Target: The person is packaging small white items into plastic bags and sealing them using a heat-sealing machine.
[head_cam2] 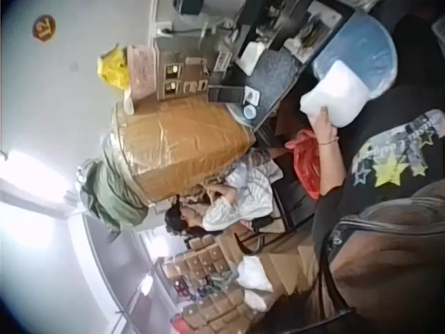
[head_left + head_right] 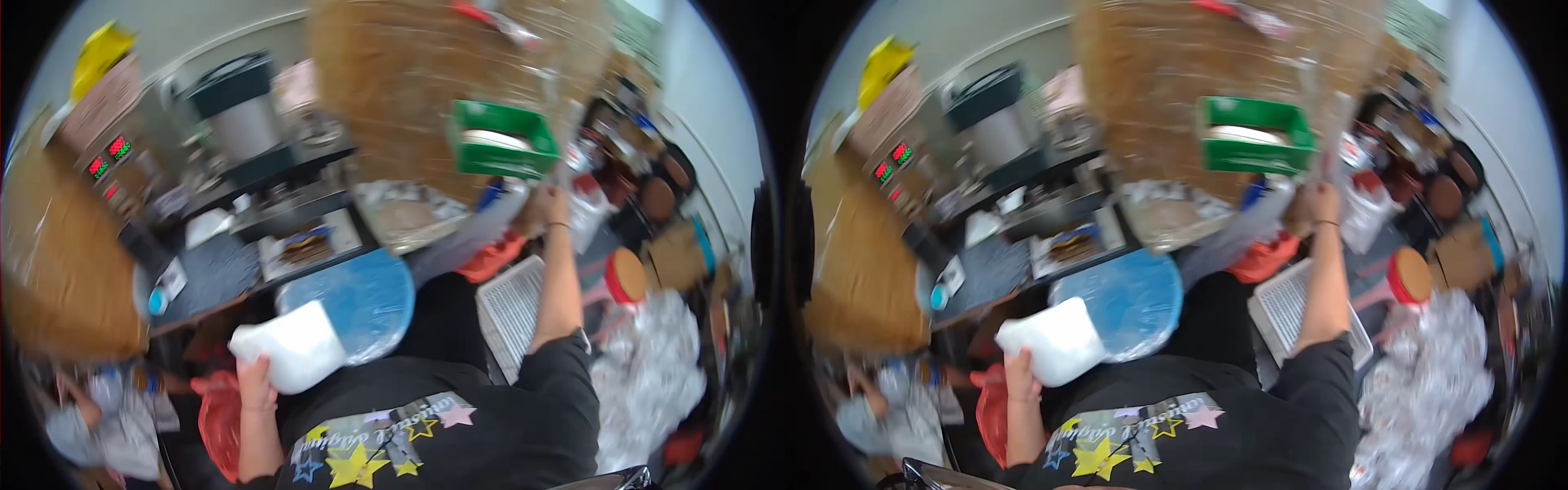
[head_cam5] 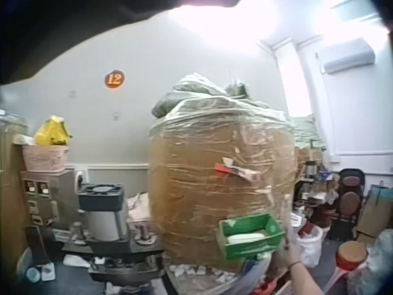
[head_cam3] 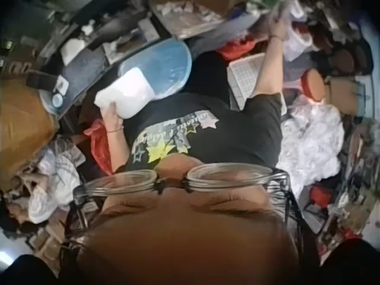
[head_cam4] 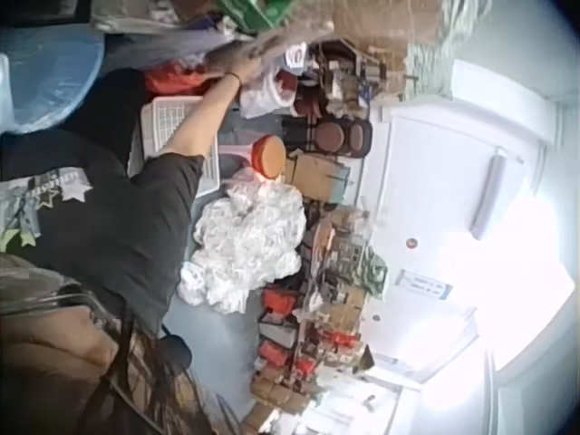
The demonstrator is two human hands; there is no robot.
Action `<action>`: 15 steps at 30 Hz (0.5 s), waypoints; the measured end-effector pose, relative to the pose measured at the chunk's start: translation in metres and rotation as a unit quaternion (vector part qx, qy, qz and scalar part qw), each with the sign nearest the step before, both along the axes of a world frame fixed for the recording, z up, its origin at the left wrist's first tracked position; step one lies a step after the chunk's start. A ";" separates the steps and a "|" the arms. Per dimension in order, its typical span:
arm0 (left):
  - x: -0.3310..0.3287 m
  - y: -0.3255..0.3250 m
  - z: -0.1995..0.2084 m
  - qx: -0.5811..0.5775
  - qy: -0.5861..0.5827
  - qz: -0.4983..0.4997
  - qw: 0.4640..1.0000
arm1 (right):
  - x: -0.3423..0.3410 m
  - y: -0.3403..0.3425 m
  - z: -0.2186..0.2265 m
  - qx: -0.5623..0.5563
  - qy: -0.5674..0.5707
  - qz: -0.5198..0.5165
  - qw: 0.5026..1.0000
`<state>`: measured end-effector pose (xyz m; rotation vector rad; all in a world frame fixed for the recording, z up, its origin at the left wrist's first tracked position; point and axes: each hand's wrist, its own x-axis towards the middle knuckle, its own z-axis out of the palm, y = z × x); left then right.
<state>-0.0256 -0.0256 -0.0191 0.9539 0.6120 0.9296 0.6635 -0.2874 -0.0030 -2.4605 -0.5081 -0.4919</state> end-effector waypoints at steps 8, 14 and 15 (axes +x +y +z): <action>-0.026 0.110 0.048 0.141 0.068 0.155 0.975 | -0.094 -0.022 0.052 0.021 -0.309 -0.027 0.951; 0.018 0.237 0.043 0.196 0.095 0.191 0.957 | -0.215 0.010 -0.009 0.025 -0.249 0.142 0.958; 0.026 0.257 0.033 0.203 0.138 0.227 0.943 | -0.235 0.017 -0.025 -0.018 -0.227 0.202 0.952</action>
